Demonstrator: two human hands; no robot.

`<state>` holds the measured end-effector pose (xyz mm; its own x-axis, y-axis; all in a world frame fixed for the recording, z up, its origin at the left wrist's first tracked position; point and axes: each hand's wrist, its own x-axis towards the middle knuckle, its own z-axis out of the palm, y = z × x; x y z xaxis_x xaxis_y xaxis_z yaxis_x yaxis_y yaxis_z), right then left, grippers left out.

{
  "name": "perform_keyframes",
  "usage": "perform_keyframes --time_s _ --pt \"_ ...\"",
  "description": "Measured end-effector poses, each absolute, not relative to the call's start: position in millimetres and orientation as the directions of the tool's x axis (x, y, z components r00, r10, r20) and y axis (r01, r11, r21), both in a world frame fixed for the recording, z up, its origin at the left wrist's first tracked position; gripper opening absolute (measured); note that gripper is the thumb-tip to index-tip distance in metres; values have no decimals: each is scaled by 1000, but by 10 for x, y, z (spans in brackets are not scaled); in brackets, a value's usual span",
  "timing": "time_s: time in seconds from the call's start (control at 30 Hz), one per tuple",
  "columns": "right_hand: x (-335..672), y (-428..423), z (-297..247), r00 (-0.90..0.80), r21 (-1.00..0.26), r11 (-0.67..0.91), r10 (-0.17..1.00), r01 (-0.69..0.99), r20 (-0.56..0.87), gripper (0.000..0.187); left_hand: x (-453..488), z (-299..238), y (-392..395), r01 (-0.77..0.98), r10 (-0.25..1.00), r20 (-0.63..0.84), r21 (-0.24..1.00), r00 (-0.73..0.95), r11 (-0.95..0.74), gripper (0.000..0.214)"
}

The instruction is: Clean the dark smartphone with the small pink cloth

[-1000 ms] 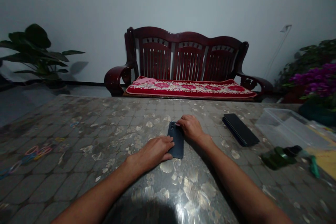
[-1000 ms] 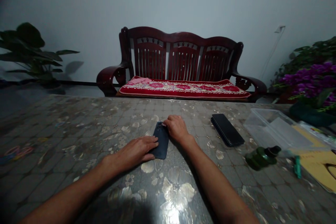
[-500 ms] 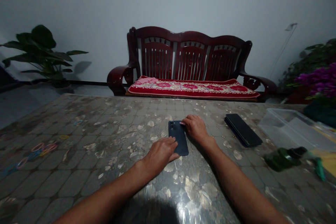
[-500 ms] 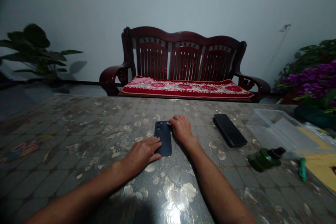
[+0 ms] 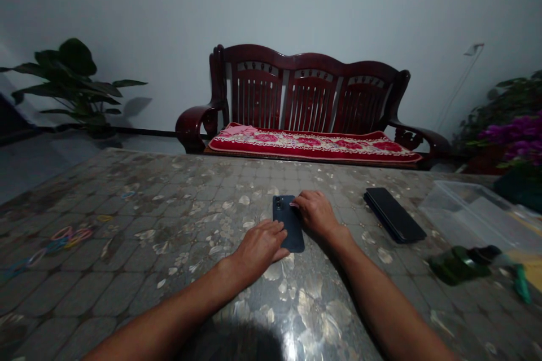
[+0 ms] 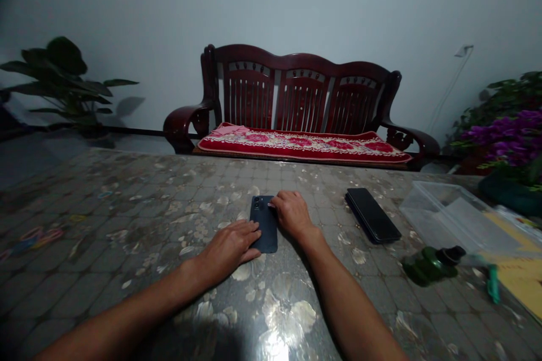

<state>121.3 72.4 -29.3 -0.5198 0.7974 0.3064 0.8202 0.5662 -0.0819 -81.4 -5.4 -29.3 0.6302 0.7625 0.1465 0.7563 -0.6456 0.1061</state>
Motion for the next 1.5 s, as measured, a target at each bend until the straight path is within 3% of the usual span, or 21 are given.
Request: perform_keyframes --time_s 0.13,0.47,0.7,0.97,1.17,1.33,1.5 --pt "1174 756 -314 -486 -78 534 814 842 319 22 -830 -266 -50 753 758 139 97 637 -651 24" --pt "1235 594 -318 -647 -135 702 701 699 300 20 -865 -258 -38 733 739 161 104 654 -672 24" --pt "1160 698 -356 -499 -91 566 783 820 373 24 -883 -295 -31 724 731 170 113 660 -680 21" --pt "1170 576 -339 -631 -97 685 709 722 314 20 -880 -275 -28 725 733 157 114 662 -679 24" --pt "1115 620 -355 -534 -90 597 766 797 359 24 -883 -290 -34 722 737 161 146 657 -676 20" --pt "1086 627 -362 -471 -115 522 828 845 304 24 -887 -306 -31 720 736 164 154 657 -677 23" --pt "1100 545 -347 -545 -124 596 786 793 290 24 -881 -271 -37 721 735 153 145 660 -678 25"
